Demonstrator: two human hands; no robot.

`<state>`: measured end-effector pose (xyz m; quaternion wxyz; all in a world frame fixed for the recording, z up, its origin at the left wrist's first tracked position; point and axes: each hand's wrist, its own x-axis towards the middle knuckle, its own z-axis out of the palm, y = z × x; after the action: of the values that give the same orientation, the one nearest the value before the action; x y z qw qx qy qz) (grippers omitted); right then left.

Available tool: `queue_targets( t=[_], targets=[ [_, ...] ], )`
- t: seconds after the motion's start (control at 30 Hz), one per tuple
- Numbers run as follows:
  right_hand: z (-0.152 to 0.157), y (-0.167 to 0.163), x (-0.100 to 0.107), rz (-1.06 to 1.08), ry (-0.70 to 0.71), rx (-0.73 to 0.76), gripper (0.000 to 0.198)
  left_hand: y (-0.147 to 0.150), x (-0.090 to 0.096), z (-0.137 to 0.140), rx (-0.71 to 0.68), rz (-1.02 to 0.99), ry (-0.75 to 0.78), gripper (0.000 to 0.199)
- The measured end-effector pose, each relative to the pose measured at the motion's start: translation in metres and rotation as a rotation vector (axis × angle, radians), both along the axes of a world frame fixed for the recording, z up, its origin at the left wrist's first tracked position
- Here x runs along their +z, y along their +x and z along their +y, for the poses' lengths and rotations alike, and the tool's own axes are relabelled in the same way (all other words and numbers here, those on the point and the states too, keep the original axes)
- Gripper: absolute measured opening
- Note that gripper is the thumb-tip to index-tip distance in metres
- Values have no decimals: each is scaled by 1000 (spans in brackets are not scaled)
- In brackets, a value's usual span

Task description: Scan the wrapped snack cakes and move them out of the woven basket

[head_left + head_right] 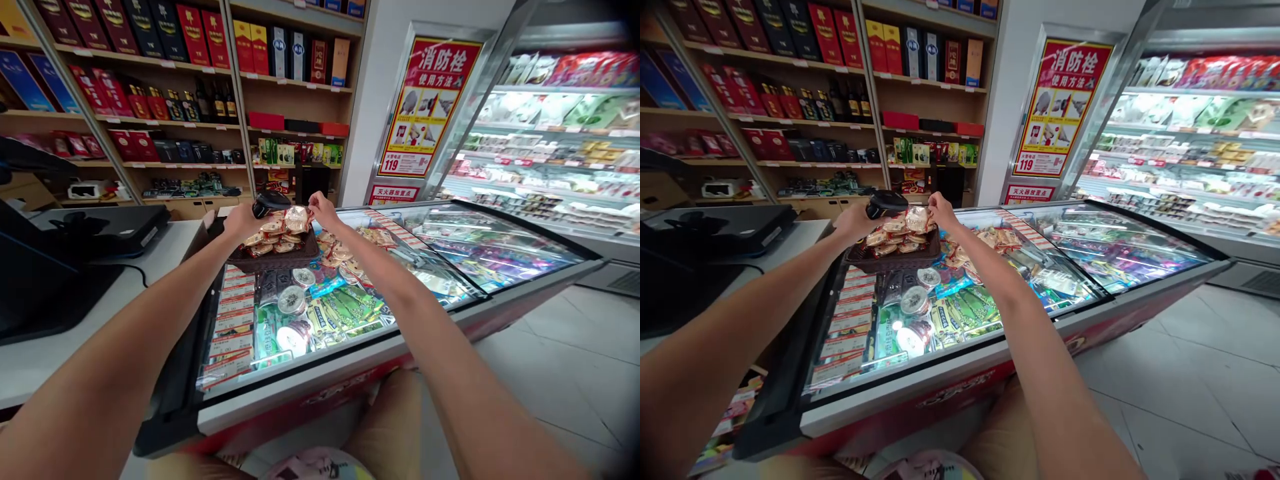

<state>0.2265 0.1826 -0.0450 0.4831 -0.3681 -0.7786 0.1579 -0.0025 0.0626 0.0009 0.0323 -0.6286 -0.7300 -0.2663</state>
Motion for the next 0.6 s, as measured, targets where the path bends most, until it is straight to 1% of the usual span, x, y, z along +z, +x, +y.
queue_targets(
  t=[0.07, 0.13, 0.27, 0.33, 0.43, 0.53, 0.6],
  targets=[
    [-6, 8, 1, 2, -13, -11, 18, 11, 1, -2, -16, 2, -8, 55],
    [-11, 16, 1, 5, -23, -19, 16, 19, 1, -3, -43, 22, -24, 54],
    [-22, 31, 2, 46, -51, -36, 12, 29, -1, -3, -89, 51, -67, 53],
    [-29, 39, 4, 70, -69, 10, 14, 32, -3, -2, -107, 46, -82, 52],
    [-41, 53, 4, 83, -123, 124, 24, 35, -7, 2, -110, 27, -87, 54],
    [-58, 75, -6, 87, -165, 160, 36, 35, -12, 4, -132, 5, -94, 61],
    [-71, 92, -21, 73, -162, 106, 42, 33, -16, 6, -153, -5, -106, 66]
  ],
)
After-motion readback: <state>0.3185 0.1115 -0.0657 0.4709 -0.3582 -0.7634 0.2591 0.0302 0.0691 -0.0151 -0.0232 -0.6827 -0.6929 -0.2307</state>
